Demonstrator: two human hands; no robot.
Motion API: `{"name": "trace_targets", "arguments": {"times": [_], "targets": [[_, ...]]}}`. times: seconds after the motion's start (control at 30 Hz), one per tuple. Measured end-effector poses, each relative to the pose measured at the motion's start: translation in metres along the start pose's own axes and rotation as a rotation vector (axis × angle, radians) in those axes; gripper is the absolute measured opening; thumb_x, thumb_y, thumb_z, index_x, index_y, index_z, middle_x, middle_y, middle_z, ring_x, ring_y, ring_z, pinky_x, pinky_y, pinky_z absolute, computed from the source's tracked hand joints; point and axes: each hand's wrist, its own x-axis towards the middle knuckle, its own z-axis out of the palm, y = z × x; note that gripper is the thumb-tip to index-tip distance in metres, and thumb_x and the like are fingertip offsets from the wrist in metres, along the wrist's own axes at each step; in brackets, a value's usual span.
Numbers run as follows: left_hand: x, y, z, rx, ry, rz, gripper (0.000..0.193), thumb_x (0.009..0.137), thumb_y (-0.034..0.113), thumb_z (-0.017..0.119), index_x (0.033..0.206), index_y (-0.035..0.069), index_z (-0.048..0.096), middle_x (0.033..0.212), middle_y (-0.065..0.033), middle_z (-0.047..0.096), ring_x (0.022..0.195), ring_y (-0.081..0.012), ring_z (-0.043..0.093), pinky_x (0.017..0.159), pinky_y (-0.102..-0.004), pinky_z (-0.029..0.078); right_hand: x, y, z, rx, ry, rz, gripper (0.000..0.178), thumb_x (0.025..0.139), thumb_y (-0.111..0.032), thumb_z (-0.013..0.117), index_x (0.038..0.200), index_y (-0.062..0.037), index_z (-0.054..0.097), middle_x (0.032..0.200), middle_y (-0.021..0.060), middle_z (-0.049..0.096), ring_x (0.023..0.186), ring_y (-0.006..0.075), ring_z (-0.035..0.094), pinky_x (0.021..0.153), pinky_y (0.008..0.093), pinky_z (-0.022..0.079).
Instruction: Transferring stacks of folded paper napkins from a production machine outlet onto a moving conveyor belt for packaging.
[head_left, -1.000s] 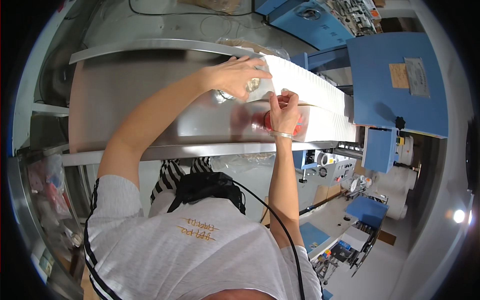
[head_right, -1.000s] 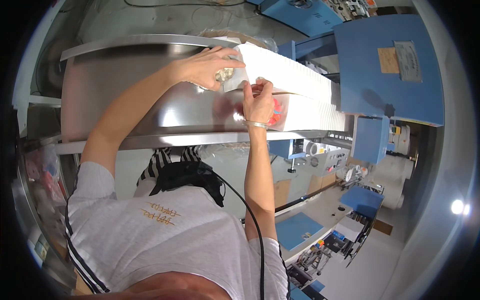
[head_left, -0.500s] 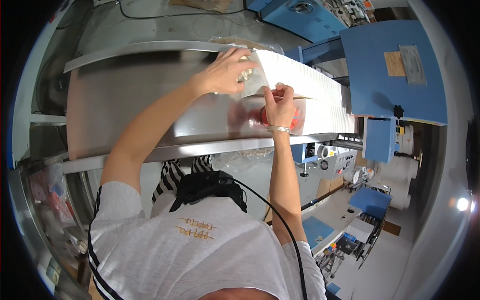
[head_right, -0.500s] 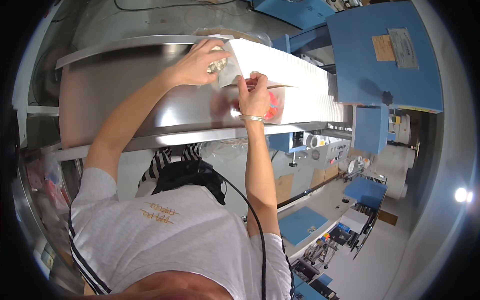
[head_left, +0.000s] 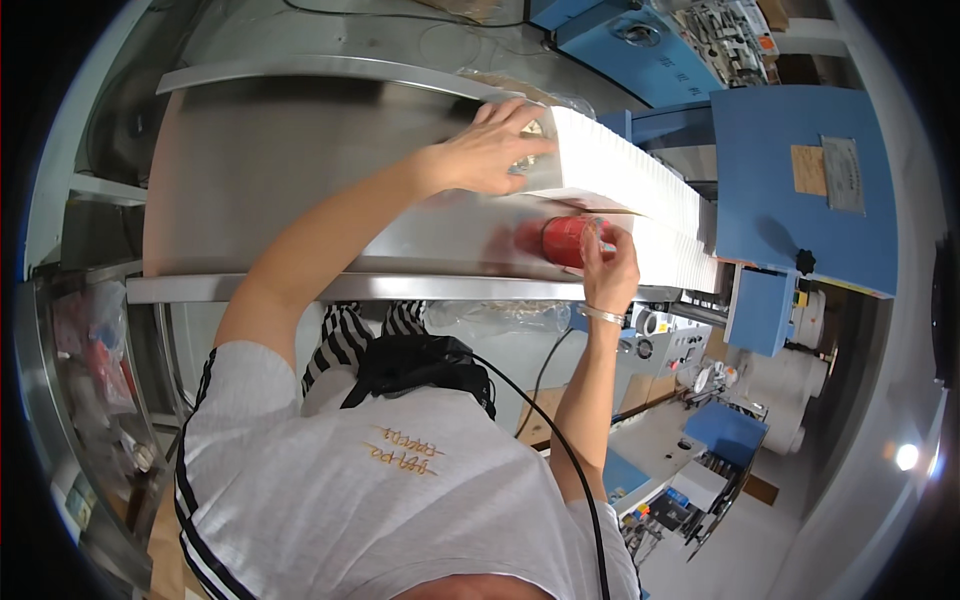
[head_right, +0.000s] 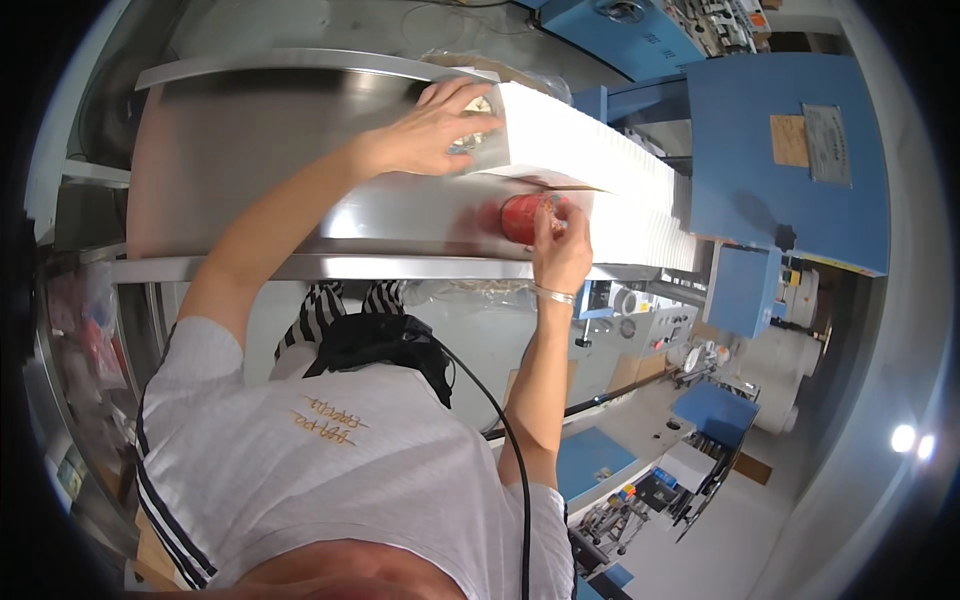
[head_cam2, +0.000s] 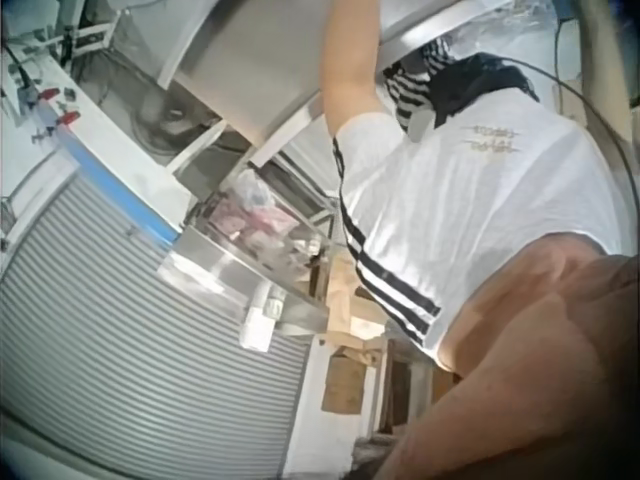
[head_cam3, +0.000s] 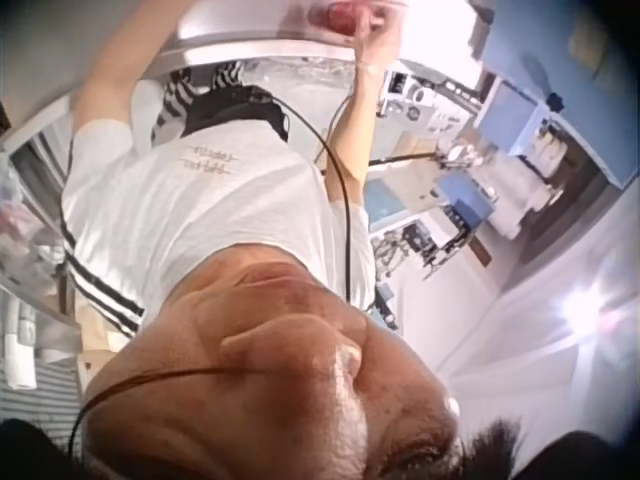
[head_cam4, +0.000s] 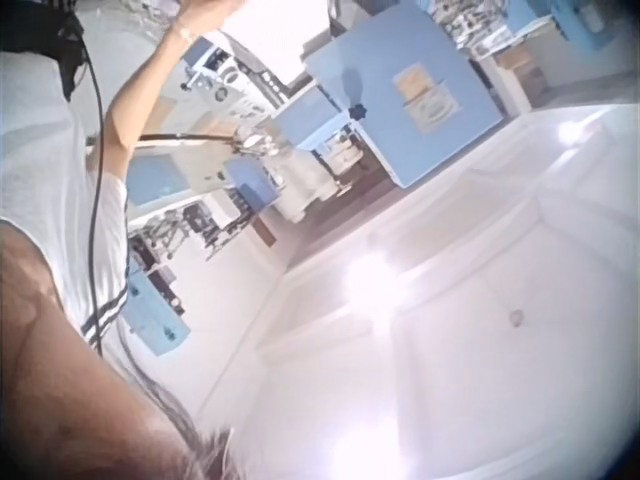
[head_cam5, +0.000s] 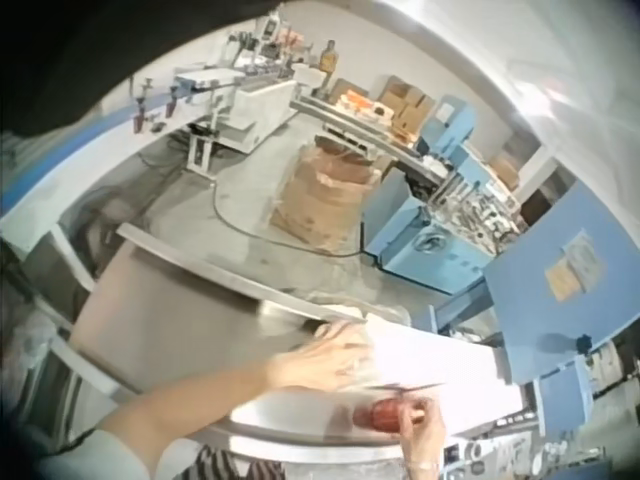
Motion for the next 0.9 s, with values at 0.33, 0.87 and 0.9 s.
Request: {"name": "trace_targets", "arguments": {"times": [0.33,0.87,0.9], "targets": [[-0.022,0.085,0.041,-0.147,-0.038,0.144,0.027,0.073,0.008,0.060,0.100,0.004,0.059,0.085,-0.0115,0.058,0.076,-0.0306,0.060,0.069,-0.0428,0.050,-0.012,0.072,-0.027,-0.310,0.173,-0.131,0.026,0.074,-0.018,0.073,0.096,-0.0063,0.063,0.115,0.0173,0.058,0.106,0.0360,0.052,0.089,0.0463,0.042],[-0.011,0.104,0.105,-0.047,-0.234,0.038,0.064,0.084,0.031,0.063,0.134,0.001,0.036,0.089,-0.0203,0.062,0.082,-0.0336,0.062,0.072,-0.0427,0.048,-0.015,0.096,-0.027,-0.256,0.211,-0.065,0.040,0.074,-0.028,0.076,0.100,-0.0037,0.057,0.114,0.0191,0.058,0.108,0.0377,0.050,0.092,0.0465,0.037],[-0.015,0.108,0.106,-0.049,-0.235,0.038,0.064,0.084,0.031,0.063,0.134,0.001,0.036,0.089,-0.0203,0.062,0.082,-0.0336,0.062,0.072,-0.0427,0.048,-0.015,0.095,-0.028,-0.248,0.200,-0.037,0.041,0.074,-0.029,0.076,0.100,-0.0037,0.057,0.114,0.0190,0.058,0.107,0.0379,0.050,0.092,0.0466,0.037]]}}
